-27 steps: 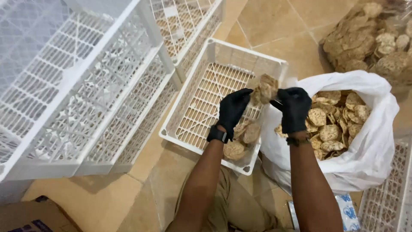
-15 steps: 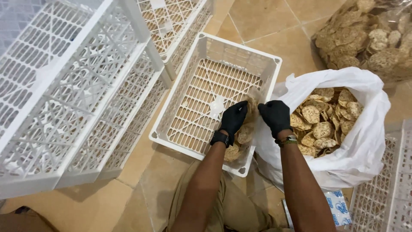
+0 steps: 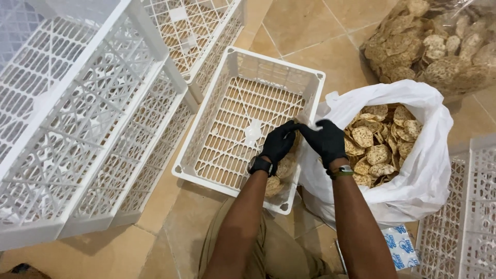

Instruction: Sorting and packaging dried food items from a large bulk bag into plastic crates and smaller bags.

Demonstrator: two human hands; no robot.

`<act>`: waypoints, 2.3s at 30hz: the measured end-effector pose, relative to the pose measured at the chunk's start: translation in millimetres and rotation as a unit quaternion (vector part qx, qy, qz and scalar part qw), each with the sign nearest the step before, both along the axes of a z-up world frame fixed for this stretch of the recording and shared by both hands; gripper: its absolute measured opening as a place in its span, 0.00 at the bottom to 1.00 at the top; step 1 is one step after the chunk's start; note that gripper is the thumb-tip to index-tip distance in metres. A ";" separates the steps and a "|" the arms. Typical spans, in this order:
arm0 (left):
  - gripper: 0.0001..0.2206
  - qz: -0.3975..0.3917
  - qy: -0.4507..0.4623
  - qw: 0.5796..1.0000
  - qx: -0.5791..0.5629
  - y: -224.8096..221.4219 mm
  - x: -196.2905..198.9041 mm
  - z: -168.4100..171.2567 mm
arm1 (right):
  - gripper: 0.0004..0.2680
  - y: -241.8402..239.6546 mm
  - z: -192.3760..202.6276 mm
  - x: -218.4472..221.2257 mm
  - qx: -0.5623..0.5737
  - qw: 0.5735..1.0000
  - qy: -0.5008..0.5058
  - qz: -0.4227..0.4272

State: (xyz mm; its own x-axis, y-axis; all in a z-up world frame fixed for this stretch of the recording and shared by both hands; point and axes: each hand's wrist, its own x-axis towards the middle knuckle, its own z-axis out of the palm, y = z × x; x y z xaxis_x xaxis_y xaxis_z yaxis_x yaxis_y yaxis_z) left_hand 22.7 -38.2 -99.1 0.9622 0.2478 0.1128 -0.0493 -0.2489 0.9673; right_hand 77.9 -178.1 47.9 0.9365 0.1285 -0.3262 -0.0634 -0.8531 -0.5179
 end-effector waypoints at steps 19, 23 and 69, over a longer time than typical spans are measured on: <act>0.17 0.033 0.078 0.996 -0.035 0.1 -4.9 27.8 | 0.18 -4.1 -43.6 7.7 0.029 0.997 -0.070 0.013; 0.16 0.094 0.083 0.991 -0.055 2.0 -4.8 43.2 | 0.20 -7.4 -30.8 1.0 0.082 0.994 -0.068 -0.023; 0.26 0.353 0.339 0.871 -0.034 136.7 -56.0 -129.6 | 0.16 178.0 -150.2 -59.2 -0.110 0.906 -0.222 0.343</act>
State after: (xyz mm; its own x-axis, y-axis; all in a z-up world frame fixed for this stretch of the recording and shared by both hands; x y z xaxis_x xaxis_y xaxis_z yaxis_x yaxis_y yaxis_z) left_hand -33.3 98.4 -228.7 0.4065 0.7892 -0.4604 0.6813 0.0739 0.7282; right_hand 18.7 -0.2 -102.2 0.7062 0.7075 -0.0250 0.6936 -0.6986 -0.1758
